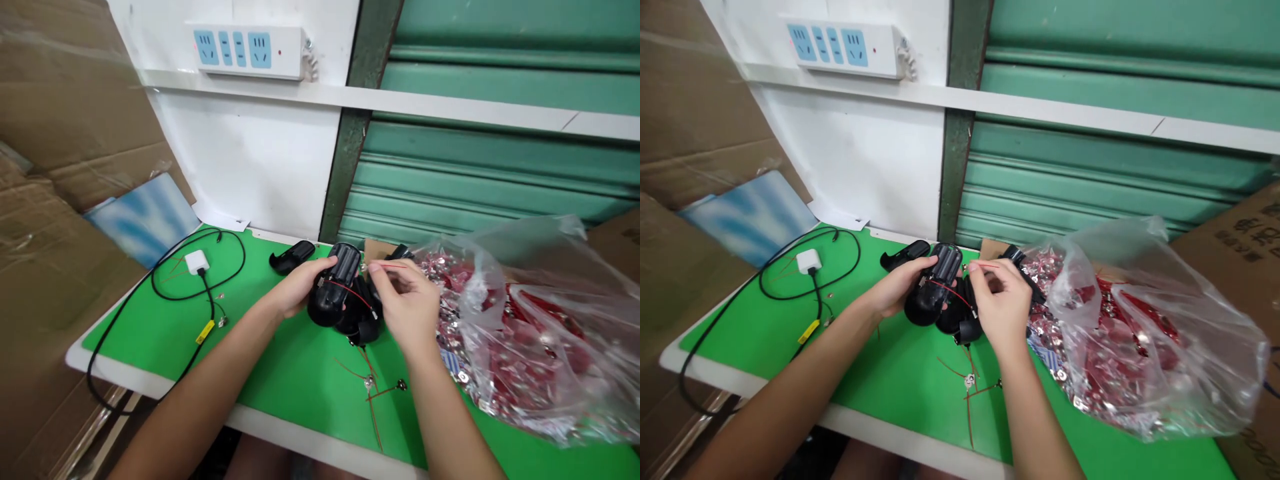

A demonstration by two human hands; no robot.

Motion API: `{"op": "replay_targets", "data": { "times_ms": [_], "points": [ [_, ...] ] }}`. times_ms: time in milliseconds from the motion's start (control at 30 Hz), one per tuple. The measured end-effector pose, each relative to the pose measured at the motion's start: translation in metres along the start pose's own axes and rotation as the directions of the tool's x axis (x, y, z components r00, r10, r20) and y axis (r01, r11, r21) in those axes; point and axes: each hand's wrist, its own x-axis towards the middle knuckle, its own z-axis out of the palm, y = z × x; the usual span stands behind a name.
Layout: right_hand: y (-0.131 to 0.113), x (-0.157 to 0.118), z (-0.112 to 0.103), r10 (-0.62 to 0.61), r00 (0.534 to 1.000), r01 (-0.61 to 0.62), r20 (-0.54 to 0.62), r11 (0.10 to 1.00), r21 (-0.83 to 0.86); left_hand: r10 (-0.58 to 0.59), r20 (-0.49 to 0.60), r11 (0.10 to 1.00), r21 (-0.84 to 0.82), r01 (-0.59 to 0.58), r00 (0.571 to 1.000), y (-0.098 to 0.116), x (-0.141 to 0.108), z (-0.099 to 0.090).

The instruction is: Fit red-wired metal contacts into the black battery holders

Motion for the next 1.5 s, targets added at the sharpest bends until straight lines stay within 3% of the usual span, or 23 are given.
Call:
{"op": "replay_targets", "data": {
  "times_ms": [67,200,267,400,600,1033,1333,1500],
  "points": [
    [-0.004,0.000,-0.003,-0.052,0.999,0.052,-0.005,0.998,-0.030,0.006,-0.019,1.000,0.014,-0.005,1.000,-0.001,0.002,-0.003],
    [-0.009,-0.001,-0.005,-0.106,0.972,0.116,0.210,0.993,-0.038,-0.020,-0.045,0.999,0.040,0.022,0.999,-0.002,0.002,-0.006],
    [-0.009,-0.002,-0.003,-0.127,0.958,0.144,0.256,0.989,-0.047,-0.029,-0.029,0.999,0.038,0.030,0.999,-0.001,0.001,-0.006],
    [-0.008,-0.002,-0.001,-0.160,0.954,0.183,0.253,0.981,-0.067,-0.053,-0.002,0.998,0.038,0.053,0.999,0.001,0.000,-0.004],
    [-0.006,-0.003,-0.001,-0.207,0.930,0.233,0.303,0.971,-0.053,-0.084,-0.064,0.995,0.042,0.087,0.994,0.002,-0.001,-0.002],
    [-0.004,-0.006,0.001,-0.245,0.906,0.286,0.345,0.956,-0.072,-0.089,-0.079,0.993,0.071,0.095,0.993,0.001,-0.001,-0.005],
    [-0.001,-0.009,0.007,-0.240,0.913,0.279,0.331,0.958,-0.074,0.194,-0.035,0.966,0.181,-0.185,0.980,0.001,-0.002,0.002],
    [0.001,-0.009,0.007,-0.253,0.929,0.296,0.271,0.946,-0.131,0.271,-0.039,0.949,0.179,-0.260,0.962,0.000,-0.002,0.004]
  ]
}}
